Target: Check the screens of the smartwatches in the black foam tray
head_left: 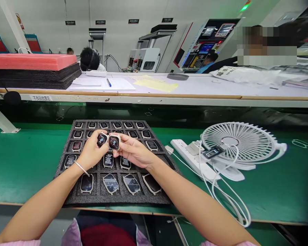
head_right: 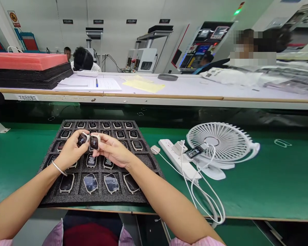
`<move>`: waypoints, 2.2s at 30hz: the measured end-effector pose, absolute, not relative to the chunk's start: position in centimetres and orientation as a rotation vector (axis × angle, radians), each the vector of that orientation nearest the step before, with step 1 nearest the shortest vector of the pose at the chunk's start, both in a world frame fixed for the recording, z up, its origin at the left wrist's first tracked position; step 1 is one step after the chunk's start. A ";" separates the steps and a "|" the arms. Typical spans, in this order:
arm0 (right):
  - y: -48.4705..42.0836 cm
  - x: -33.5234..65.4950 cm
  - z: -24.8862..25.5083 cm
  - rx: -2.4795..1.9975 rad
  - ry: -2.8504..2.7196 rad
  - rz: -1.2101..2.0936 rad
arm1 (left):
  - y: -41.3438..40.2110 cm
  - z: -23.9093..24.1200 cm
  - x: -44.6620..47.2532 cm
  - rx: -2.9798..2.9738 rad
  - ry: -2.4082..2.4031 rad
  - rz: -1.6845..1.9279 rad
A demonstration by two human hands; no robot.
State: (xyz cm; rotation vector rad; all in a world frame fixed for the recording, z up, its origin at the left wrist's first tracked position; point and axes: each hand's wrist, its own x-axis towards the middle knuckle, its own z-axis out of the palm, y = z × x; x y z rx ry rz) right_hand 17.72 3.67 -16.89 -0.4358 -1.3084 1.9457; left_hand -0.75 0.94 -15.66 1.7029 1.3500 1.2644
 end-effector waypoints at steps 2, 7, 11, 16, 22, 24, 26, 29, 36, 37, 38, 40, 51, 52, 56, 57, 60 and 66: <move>3.6 17.7 -16.8 -0.423 -1.298 1.946 | 0.9 -15.7 -0.8 1.700 1.341 1.265; 3.6 17.8 -16.7 -0.425 -1.287 1.950 | 1.1 -15.7 -0.8 1.703 1.320 1.289; 3.6 17.9 -16.7 -0.420 -1.305 1.949 | 1.0 -15.7 -0.7 1.738 1.285 1.285; 3.6 17.9 -16.5 -0.413 -1.299 1.948 | 0.9 -15.6 -0.7 1.726 1.279 1.271; 3.6 17.9 -16.6 -0.406 -1.318 1.941 | 0.9 -15.6 -0.8 1.735 1.300 1.264; 3.6 17.9 -16.7 -0.402 -1.319 1.936 | 0.8 -15.6 -0.8 1.746 1.295 1.261; 3.6 17.9 -16.7 -0.410 -1.313 1.931 | 0.8 -15.6 -0.7 1.736 1.296 1.266; 3.6 17.9 -16.8 -0.417 -1.314 1.926 | 0.8 -15.7 -0.7 1.714 1.296 1.269; 3.7 18.0 -16.8 -0.407 -1.317 1.939 | 0.8 -15.5 -0.8 1.734 1.291 1.255; 3.7 18.0 -16.8 -0.412 -1.320 1.936 | 0.7 -15.5 -0.7 1.730 1.288 1.254; 3.7 18.0 -16.8 -0.417 -1.323 1.933 | 0.7 -15.5 -0.7 1.724 1.284 1.251; 3.6 18.0 -16.8 -0.420 -1.332 1.925 | 0.7 -15.5 -0.7 1.713 1.277 1.246; 3.7 18.0 -16.8 -0.385 -1.339 1.943 | 0.7 -15.5 -0.8 1.730 1.276 1.234; 3.7 18.0 -16.8 -0.383 -1.336 1.943 | 0.7 -15.5 -0.7 1.722 1.271 1.236; 3.8 18.1 -16.9 -0.394 -1.336 1.938 | 0.8 -15.6 -0.7 1.717 1.262 1.235; 3.8 18.1 -16.9 -0.397 -1.340 1.939 | 0.8 -15.6 -0.8 1.720 1.262 1.234; 3.8 18.0 -16.8 -0.399 -1.346 1.937 | 0.9 -15.6 -0.8 1.727 1.256 1.240; 3.8 18.1 -16.8 -0.413 -1.340 1.927 | 1.0 -15.7 -0.7 1.694 1.243 1.246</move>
